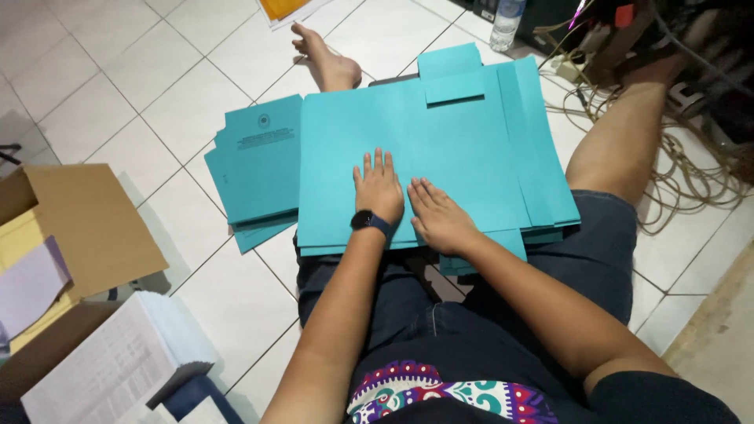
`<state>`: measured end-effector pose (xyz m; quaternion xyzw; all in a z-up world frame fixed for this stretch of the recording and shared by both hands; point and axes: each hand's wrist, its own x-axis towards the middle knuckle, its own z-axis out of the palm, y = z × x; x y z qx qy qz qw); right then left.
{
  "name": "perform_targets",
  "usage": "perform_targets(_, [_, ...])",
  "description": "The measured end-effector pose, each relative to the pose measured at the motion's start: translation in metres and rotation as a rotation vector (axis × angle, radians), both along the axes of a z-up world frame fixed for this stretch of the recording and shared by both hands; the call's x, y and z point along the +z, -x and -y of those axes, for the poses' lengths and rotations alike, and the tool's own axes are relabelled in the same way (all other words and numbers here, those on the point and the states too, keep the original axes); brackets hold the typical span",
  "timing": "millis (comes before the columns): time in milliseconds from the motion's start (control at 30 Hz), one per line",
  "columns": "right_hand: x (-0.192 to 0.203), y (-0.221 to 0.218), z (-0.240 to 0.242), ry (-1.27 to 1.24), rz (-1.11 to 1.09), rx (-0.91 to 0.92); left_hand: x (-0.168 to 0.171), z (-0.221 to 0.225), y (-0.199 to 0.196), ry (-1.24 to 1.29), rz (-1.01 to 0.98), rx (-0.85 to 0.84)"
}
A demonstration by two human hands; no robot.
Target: Folding blue paper folders along pre-scored lines and smoothing the creases by hand.
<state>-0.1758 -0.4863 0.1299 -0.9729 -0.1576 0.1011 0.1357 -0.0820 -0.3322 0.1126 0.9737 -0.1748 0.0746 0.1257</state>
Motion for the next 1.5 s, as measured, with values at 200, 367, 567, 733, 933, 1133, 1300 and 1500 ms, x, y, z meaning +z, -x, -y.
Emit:
perform_targets(200, [-0.029,-0.039,0.004,0.056,0.072,0.023,0.01,-0.004,0.008,-0.073,-0.155,-0.005])
perform_targets(367, [-0.053,-0.123,0.017,0.095,0.124,-0.044,0.01,0.0,0.008,-0.079,-0.173,0.002])
perform_targets(567, [-0.039,-0.117,0.007,0.086,0.093,-0.086,-0.002,0.001,0.003,-0.08,-0.149,0.028])
perform_targets(733, [-0.03,-0.087,0.007,0.123,0.081,-0.046,-0.011,0.003,0.004,-0.097,-0.128,0.035])
perform_targets(933, [-0.037,-0.167,0.011,0.076,0.141,-0.066,-0.025,0.004,0.0,-0.109,-0.022,0.061])
perform_targets(1133, [-0.06,-0.241,0.014,0.042,0.295,-0.153,-0.026,0.005,-0.003,-0.067,0.119,0.084])
perform_targets(1300, [-0.052,-0.176,0.013,0.004,0.282,-0.065,-0.022,0.006,0.001,-0.038,0.12,0.088])
perform_targets(1500, [-0.029,-0.041,0.059,0.116,0.113,-0.073,0.001,0.006,0.009,-0.073,-0.082,0.047])
